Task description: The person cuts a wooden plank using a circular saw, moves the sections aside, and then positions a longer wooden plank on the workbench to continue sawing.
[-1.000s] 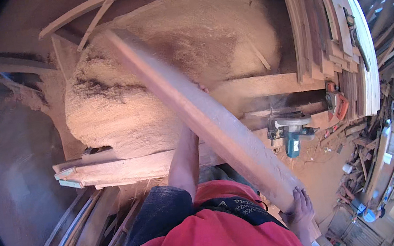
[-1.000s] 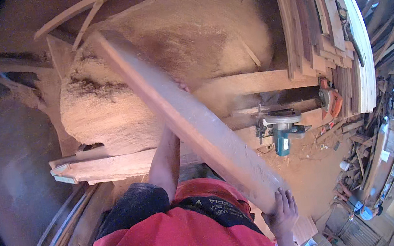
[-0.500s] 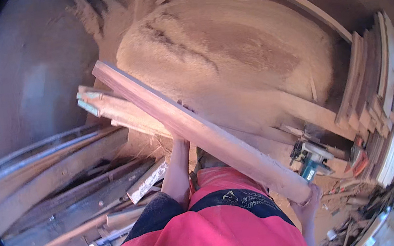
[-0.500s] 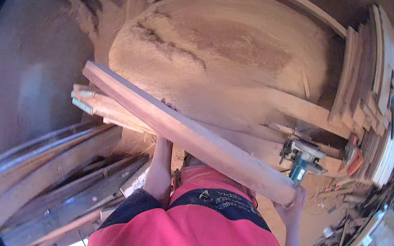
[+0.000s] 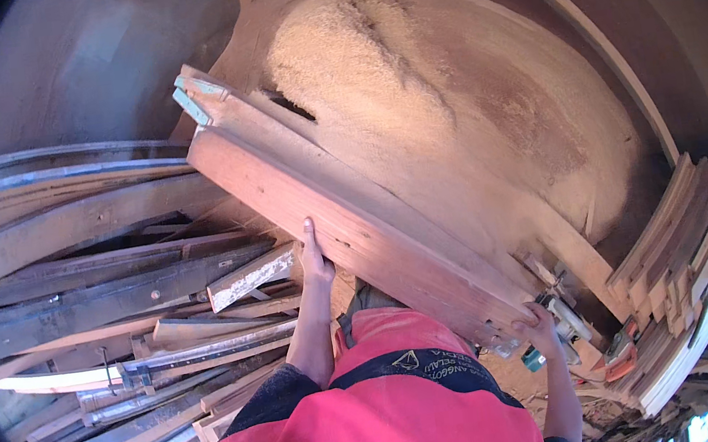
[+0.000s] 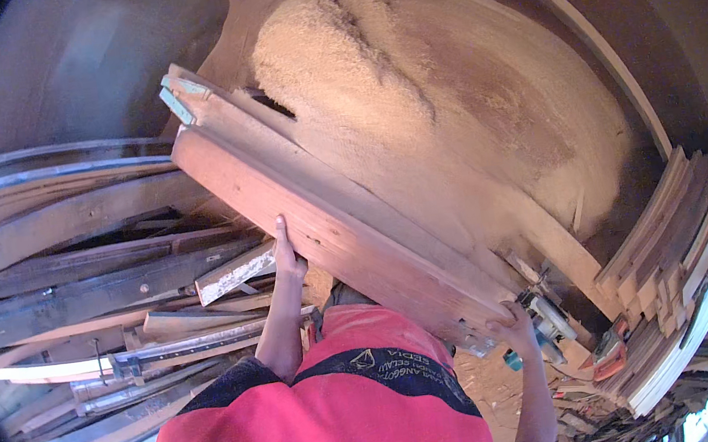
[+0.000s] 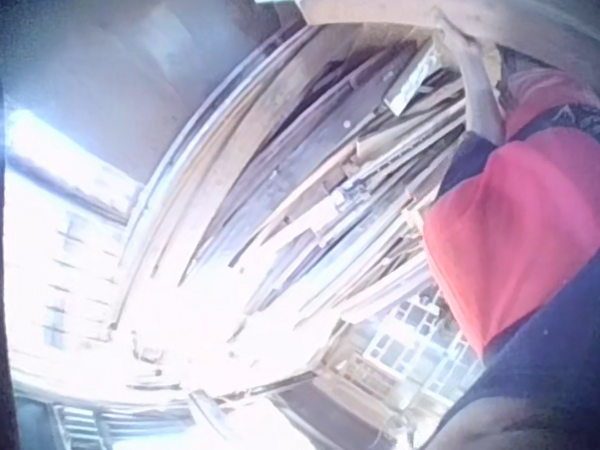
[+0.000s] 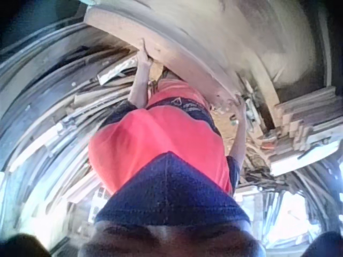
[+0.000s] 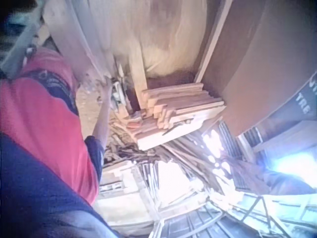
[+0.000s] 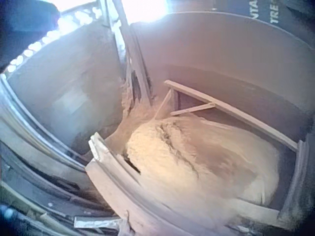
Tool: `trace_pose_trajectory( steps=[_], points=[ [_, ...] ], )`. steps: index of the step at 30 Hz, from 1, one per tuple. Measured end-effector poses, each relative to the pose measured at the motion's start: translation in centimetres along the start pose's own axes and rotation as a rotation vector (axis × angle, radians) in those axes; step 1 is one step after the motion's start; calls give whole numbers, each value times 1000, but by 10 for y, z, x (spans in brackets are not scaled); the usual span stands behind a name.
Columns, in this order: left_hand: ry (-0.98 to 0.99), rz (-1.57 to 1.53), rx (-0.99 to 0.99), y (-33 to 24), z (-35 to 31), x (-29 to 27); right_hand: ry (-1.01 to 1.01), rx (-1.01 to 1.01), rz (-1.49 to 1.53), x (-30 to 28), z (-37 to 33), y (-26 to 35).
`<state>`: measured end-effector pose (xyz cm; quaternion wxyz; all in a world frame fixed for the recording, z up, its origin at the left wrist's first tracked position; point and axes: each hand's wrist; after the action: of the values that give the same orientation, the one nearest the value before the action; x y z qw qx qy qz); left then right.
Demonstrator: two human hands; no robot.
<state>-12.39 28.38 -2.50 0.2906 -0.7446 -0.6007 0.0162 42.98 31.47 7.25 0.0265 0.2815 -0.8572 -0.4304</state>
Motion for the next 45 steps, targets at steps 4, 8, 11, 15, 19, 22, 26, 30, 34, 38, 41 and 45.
trace_pose_trajectory(
  steps=[4,8,11,15,19,22,26,30,34,38,41,45],
  points=[
    [-213,153,113,-16,-5,19,-9,128,98,21,17,-21],
    [-413,378,267,-20,32,21,59,346,348,35,39,-63],
    [-561,599,362,-8,26,61,5,383,352,43,23,-61],
    [-830,831,420,2,39,76,-135,307,400,55,3,-68],
    [-822,943,404,5,38,123,-168,169,-61,60,4,-93],
    [-722,789,461,14,50,113,-206,93,-136,70,-3,-93],
    [-604,740,531,18,63,88,-175,208,-53,73,-4,-61],
    [-544,829,616,32,59,85,-269,235,-24,58,-11,-72],
    [-643,906,666,43,43,105,-306,190,-146,48,-10,-97],
    [-479,643,574,26,56,101,-211,-60,-509,50,-1,-95],
    [-369,574,526,16,56,113,-209,77,-506,49,3,-77],
    [-471,580,735,-6,91,79,-26,142,-516,76,18,27]
  ],
)
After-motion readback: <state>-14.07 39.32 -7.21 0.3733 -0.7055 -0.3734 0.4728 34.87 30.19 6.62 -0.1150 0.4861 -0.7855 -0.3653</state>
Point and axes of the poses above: each hand's wrist, its own z-axis towards the middle knuckle, its own x-axis out of the palm, y = z × x, and after that the axes turned 12 degrees about -x, right-handed
